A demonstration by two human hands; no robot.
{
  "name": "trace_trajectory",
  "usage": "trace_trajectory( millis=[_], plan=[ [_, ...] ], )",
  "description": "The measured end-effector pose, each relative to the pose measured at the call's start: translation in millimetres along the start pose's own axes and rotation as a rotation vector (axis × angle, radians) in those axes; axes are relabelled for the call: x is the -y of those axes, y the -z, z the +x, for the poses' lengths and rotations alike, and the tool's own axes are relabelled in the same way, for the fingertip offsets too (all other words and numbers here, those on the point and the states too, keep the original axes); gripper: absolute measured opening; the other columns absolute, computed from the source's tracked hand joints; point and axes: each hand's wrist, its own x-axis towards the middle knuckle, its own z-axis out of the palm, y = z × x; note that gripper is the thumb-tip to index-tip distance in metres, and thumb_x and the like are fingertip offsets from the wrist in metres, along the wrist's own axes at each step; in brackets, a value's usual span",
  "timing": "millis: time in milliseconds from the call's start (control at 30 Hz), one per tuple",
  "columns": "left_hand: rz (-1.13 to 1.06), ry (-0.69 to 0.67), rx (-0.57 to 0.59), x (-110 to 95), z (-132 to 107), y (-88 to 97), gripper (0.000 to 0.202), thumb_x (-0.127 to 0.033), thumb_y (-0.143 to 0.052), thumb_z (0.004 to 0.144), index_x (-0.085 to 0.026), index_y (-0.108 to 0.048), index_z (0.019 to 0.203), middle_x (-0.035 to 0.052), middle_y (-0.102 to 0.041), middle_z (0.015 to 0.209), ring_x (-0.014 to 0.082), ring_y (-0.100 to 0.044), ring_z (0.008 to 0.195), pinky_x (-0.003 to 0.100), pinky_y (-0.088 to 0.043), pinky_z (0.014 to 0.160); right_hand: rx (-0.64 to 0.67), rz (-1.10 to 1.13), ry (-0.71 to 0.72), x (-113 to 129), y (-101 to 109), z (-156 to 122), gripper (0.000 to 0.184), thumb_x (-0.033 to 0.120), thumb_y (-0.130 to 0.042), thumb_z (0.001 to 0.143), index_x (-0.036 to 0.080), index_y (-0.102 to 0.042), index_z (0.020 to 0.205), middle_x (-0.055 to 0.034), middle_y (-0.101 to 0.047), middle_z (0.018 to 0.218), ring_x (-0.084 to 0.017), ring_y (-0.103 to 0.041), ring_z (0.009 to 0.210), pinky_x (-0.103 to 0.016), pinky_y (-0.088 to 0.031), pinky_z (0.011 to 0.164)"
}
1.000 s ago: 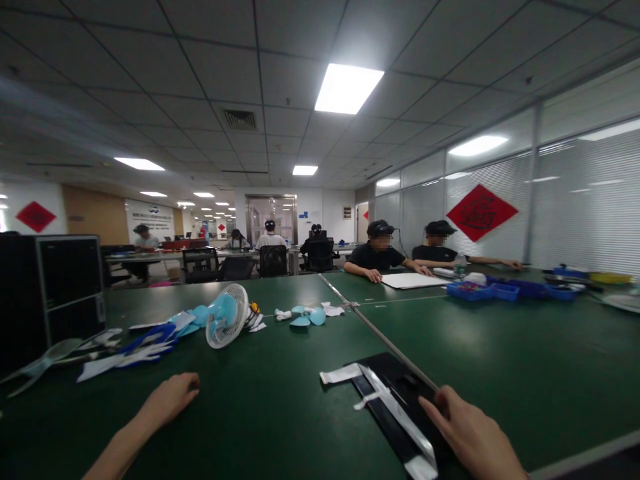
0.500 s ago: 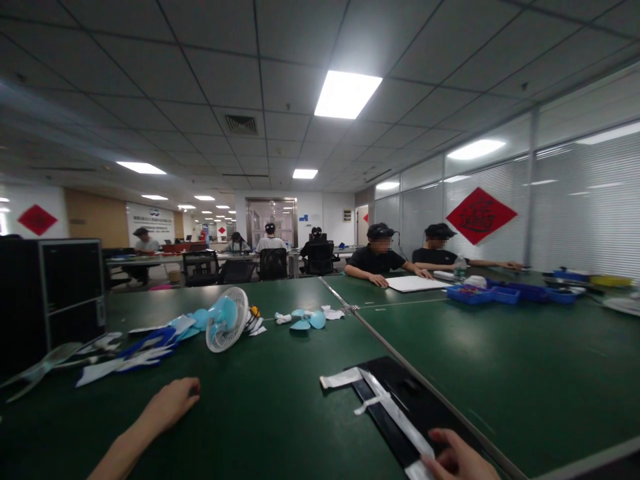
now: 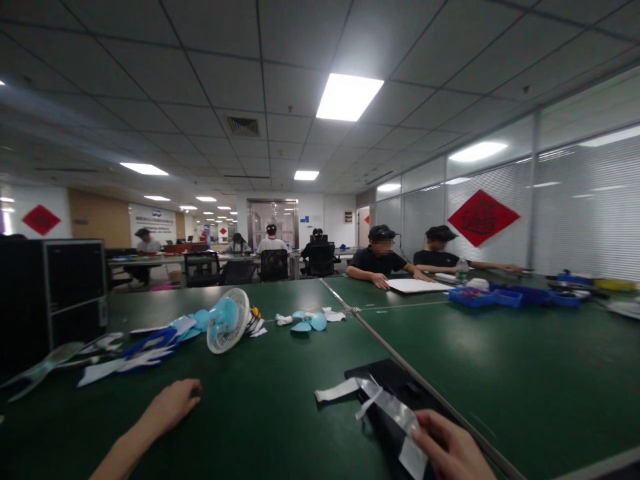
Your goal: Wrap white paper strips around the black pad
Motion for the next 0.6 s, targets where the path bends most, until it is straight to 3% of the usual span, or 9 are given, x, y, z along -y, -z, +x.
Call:
trace_trajectory(
  millis=[100,167,267,400,467,600],
  plan=[
    [-0.003,0.006,0.017,-0.5,-0.9,0.9,0.023,-0.024,-0.051,0.085,-0.022,-0.063,0.105,0.0062,-0.066,0.111,0.0201,-0.064,0.098,0.029,-0.051,0.079,-0.061,-0.02,0.092,29.2,-5.9,7.1,0.047,0.056,-0.056,0.071,0.016,-0.064,0.094,0.0007,-0.058,0.065,-0.01,-0.046,0.045,-0.021,-0.033,0.04],
    [0.006,0.001,0.004,-1.5,-2.1,1.5,0.023,-0.024,-0.051,0.085,-0.021,-0.063,0.105,0.0066,-0.066,0.111,0.0205,-0.064,0.099,0.03,-0.051,0.079,-0.108,-0.069,0.188,47.5,-8.2,20.2,0.045,0.054,-0.053,0.073,0.016,-0.063,0.094,-0.0011,-0.061,0.068,-0.013,-0.051,0.05,-0.023,-0.038,0.044],
    [0.014,-0.011,-0.015,-2.3,-2.7,1.4,0.023,-0.024,-0.051,0.085,-0.021,-0.064,0.104,0.0073,-0.067,0.11,0.0204,-0.064,0.098,0.03,-0.051,0.079,-0.211,-0.217,0.352,65.2,-12.9,55.1,0.038,0.048,-0.048,0.079,0.016,-0.062,0.093,-0.0052,-0.066,0.079,-0.018,-0.061,0.069,-0.027,-0.046,0.061],
    [0.001,-0.014,-0.013,-0.2,-0.6,-0.6,0.023,-0.025,-0.051,0.084,-0.021,-0.064,0.104,0.007,-0.066,0.111,0.0202,-0.064,0.098,0.03,-0.051,0.079,-0.381,-0.584,0.468,65.3,-32.2,115.9,0.026,0.03,-0.044,0.083,0.016,-0.061,0.098,-0.0061,-0.067,0.083,-0.019,-0.061,0.074,-0.029,-0.044,0.07],
    [-0.001,-0.021,-0.018,0.7,0.1,-1.1,0.023,-0.025,-0.051,0.084,-0.022,-0.064,0.103,0.0063,-0.067,0.11,0.0202,-0.064,0.098,0.03,-0.051,0.079,-0.369,-0.783,0.469,58.6,-47.4,141.9,0.024,0.022,-0.043,0.084,0.016,-0.061,0.098,-0.0087,-0.066,0.096,-0.019,-0.062,0.081,-0.028,-0.043,0.074],
    [0.008,-0.018,-0.015,-1.7,-1.7,0.8,0.023,-0.026,-0.051,0.084,-0.023,-0.064,0.102,0.0056,-0.067,0.109,0.0207,-0.064,0.098,0.03,-0.05,0.079,-0.193,-1.046,0.34,44.7,-78.9,170.5,0.025,0.011,-0.04,0.084,0.013,-0.063,0.094,-0.0141,-0.064,0.104,-0.021,-0.064,0.088,-0.027,-0.042,0.072]
  ],
)
